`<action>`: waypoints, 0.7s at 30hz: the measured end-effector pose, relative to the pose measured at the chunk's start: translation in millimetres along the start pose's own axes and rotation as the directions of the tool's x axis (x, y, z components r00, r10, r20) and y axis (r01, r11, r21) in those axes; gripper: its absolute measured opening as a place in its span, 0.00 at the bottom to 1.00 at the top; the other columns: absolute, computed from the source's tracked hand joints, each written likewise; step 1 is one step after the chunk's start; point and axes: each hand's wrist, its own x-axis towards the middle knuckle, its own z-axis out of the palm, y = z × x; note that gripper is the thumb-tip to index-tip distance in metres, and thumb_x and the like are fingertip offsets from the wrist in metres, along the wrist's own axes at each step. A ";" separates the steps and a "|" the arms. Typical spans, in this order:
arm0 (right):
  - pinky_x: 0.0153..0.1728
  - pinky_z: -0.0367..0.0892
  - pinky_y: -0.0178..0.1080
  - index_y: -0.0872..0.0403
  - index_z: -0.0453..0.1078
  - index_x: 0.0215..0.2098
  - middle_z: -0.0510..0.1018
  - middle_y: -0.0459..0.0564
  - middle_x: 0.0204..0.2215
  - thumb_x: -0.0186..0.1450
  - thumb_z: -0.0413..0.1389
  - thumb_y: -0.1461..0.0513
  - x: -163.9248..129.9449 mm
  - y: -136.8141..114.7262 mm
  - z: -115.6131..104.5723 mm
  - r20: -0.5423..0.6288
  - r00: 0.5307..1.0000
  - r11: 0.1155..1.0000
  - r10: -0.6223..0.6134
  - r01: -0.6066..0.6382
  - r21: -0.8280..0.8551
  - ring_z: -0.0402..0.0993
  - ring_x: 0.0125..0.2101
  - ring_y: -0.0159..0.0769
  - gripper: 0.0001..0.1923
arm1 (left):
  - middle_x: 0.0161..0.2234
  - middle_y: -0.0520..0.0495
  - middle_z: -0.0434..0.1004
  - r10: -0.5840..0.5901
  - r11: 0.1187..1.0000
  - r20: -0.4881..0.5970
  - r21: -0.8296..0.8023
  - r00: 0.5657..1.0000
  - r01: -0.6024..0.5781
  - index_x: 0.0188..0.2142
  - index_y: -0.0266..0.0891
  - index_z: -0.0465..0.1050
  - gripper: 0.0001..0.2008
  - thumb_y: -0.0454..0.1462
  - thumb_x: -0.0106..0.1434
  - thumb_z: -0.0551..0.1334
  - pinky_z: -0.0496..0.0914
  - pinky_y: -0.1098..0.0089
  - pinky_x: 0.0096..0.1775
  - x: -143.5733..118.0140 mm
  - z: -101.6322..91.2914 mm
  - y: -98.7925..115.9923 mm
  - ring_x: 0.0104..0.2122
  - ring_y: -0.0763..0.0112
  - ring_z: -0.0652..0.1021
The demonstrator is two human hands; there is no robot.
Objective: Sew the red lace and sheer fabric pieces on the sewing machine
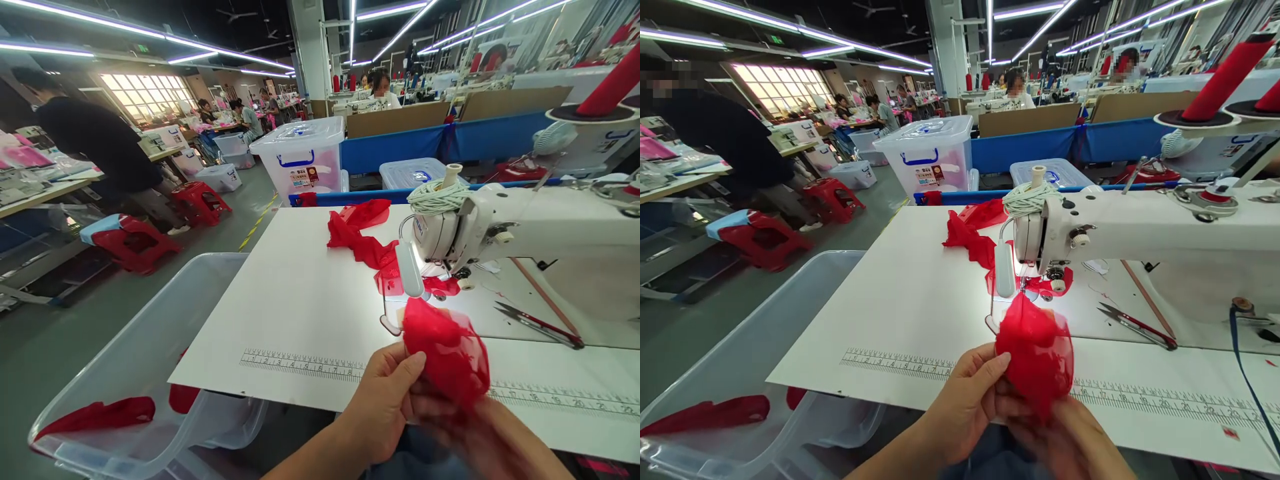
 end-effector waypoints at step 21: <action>0.25 0.73 0.34 0.54 0.74 0.44 0.83 0.51 0.32 0.49 0.68 0.51 22.1 -32.4 -18.6 -0.316 0.923 0.900 -0.217 0.063 -0.432 0.79 0.30 0.41 0.27 | 0.22 0.48 0.72 -0.232 0.907 -0.171 0.319 0.958 0.276 0.25 0.35 0.66 0.11 0.41 0.57 0.61 0.73 0.73 0.29 39.5 -12.8 28.0 0.21 0.75 0.74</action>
